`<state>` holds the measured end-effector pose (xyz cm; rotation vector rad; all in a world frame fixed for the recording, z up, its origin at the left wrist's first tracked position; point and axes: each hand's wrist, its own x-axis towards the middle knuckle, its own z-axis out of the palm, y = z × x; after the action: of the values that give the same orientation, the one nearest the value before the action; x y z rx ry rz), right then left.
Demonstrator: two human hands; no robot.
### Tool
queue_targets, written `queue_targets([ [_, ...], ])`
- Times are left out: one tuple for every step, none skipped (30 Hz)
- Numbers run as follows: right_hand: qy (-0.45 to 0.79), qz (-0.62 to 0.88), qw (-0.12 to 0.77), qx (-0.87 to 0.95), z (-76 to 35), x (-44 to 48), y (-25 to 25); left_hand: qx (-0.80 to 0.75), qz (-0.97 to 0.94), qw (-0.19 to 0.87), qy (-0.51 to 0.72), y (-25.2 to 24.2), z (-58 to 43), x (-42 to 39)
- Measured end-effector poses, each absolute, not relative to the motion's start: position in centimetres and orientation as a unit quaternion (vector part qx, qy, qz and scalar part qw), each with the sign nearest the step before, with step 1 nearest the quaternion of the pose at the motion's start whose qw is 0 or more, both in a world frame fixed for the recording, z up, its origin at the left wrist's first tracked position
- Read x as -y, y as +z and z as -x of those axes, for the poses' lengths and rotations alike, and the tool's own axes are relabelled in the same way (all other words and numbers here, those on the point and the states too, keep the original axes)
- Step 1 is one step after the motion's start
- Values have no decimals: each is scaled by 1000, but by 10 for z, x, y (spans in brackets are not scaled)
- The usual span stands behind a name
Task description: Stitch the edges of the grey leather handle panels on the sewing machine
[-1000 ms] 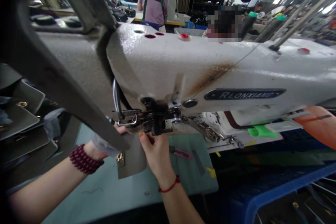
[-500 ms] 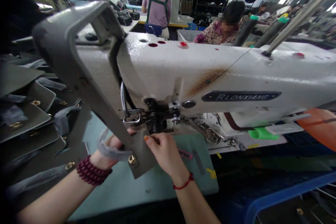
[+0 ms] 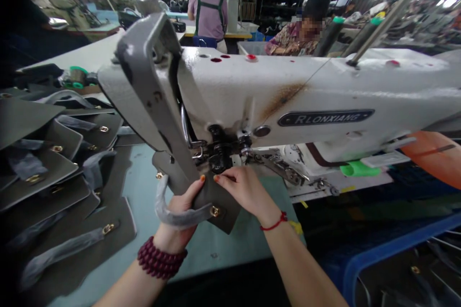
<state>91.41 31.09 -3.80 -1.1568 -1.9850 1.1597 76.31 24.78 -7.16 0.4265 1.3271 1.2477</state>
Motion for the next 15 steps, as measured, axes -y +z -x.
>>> queue_targets([
  [439,430,285,735,-914,-310,-38,-556,-141,603,555,-68,-764,-248],
  [444,431,290,730,-914,-310,-38,-545,-113,611,564,-65,-765,-249],
  [447,432,294,726,-913,-310,-38,-541,-104,617,562,-63,-766,-249],
  [447,435,297,723,-913,-309,-39,-543,-99,619,559,-62,-766,-250],
  [446,437,301,721,-913,-309,-40,-547,-95,616,558,-61,-766,-251],
  [445,439,305,719,-913,-310,-41,-551,-90,612,559,-61,-766,-251],
  [443,440,309,717,-913,-310,-42,-554,-87,608,563,-61,-766,-252],
  [443,441,311,716,-913,-310,-43,-555,-87,603,566,-61,-766,-252],
  [443,442,314,714,-913,-310,-45,-559,-89,596,570,-61,-766,-253],
  [444,442,317,712,-913,-310,-46,-564,-94,589,571,-62,-766,-253],
  [445,442,318,711,-913,-310,-48,-569,-99,584,570,-63,-765,-254],
  [446,442,318,710,-913,-310,-49,-572,-104,583,568,-64,-765,-254],
  [447,444,317,710,-913,-310,-51,-572,-107,582,568,-66,-765,-254],
  [447,446,314,709,-913,-310,-52,-569,-110,584,568,-68,-765,-254],
  [447,449,311,709,-913,-310,-53,-566,-113,586,569,-70,-764,-255],
])
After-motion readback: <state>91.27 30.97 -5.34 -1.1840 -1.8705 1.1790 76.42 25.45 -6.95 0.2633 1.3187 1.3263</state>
